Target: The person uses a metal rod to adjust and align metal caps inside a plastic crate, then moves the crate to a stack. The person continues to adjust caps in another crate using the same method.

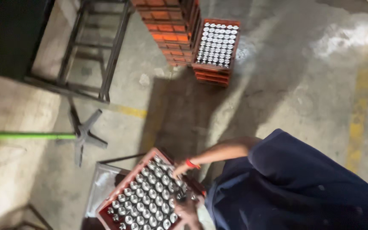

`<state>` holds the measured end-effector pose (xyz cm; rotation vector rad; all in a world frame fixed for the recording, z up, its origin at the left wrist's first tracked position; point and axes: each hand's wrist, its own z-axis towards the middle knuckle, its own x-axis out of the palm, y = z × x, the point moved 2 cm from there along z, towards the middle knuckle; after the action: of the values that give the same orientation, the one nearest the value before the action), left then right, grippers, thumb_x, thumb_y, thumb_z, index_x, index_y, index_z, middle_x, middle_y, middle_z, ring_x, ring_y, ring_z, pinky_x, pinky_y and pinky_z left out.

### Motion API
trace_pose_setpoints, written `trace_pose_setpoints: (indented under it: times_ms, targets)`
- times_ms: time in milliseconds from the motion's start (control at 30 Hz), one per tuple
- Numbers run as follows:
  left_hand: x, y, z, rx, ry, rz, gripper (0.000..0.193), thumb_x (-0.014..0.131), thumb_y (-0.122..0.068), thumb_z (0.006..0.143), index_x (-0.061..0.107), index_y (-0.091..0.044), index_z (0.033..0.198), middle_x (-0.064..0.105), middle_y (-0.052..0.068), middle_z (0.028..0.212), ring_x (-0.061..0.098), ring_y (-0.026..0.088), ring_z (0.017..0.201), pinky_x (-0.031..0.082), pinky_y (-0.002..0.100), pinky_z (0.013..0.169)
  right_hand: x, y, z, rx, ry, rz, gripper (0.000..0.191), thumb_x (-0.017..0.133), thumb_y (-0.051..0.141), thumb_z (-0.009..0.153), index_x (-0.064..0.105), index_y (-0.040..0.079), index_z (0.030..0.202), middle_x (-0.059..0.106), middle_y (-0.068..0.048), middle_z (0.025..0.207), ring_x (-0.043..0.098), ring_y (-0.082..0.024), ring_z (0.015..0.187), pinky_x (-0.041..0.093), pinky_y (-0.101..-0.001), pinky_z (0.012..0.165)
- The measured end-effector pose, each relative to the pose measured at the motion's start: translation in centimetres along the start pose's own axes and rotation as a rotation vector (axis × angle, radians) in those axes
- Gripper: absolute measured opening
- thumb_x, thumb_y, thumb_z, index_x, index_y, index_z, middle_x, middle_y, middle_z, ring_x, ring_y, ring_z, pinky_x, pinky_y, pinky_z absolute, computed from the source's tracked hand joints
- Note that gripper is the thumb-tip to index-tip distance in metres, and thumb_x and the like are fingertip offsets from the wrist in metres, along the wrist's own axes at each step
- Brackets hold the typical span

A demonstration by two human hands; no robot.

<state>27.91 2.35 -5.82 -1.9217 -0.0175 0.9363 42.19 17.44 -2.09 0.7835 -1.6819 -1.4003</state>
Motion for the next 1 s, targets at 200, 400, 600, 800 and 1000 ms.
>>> trace_pose_setpoints:
  times_ms: [200,400,600,800,1000]
  targets:
    - [-11.5,1.0,6.0,0.019,-0.404,0.349,0.073,0.065,-0.063,0.103,0.071,0.009,0.114,0.072,0.028,0.099,0.068,0.042,0.087,0.052,0.055,0.076,-7.0,6.0,1.4,-0.591,-0.05,0.21,0.022,0.057,0.027,0.092,0.067,0.009,0.086,0.065,-0.006,0.081,0.061,-0.018,0.075,0.05,-0.0356,0.07]
    - [-16.1,1.4,7.6,-0.154,-0.344,0.376,0.074,0.063,-0.064,0.102,0.073,0.008,0.113,0.073,0.027,0.093,0.07,0.042,0.084,0.053,0.055,0.075,-7.9,4.2,5.0,0.436,-0.182,-0.328,0.034,0.071,0.037,0.077,0.068,0.006,0.091,0.069,-0.009,0.077,0.066,-0.023,0.071,0.053,-0.0394,0.064]
    - [-16.0,0.0,12.8,-0.559,-0.158,0.169,0.067,0.063,-0.058,0.104,0.072,0.008,0.118,0.072,0.023,0.093,0.068,0.036,0.082,0.05,0.052,0.076,-8.9,4.0,5.7,0.654,-0.127,-0.562,0.055,0.076,0.047,0.071,0.068,0.008,0.11,0.072,-0.015,0.084,0.07,-0.028,0.076,0.055,-0.0423,0.068]
    - [-16.0,2.3,13.9,-0.78,-0.026,0.123,0.06,0.064,-0.052,0.102,0.071,0.006,0.117,0.07,0.019,0.092,0.065,0.032,0.081,0.048,0.049,0.073,-8.7,2.1,5.6,0.817,0.03,-0.608,0.066,0.079,0.054,0.071,0.069,0.008,0.118,0.075,-0.017,0.089,0.075,-0.03,0.081,0.058,-0.0428,0.074]
    - [-13.7,4.6,11.0,-0.8,-0.167,0.051,0.053,0.065,-0.046,0.1,0.07,0.004,0.116,0.068,0.016,0.092,0.062,0.028,0.079,0.047,0.045,0.071,-11.2,-0.4,6.1,0.717,-0.019,-0.437,0.071,0.078,0.045,0.065,0.063,0.02,0.13,0.075,-0.012,0.084,0.073,-0.029,0.077,0.057,-0.0414,0.072]
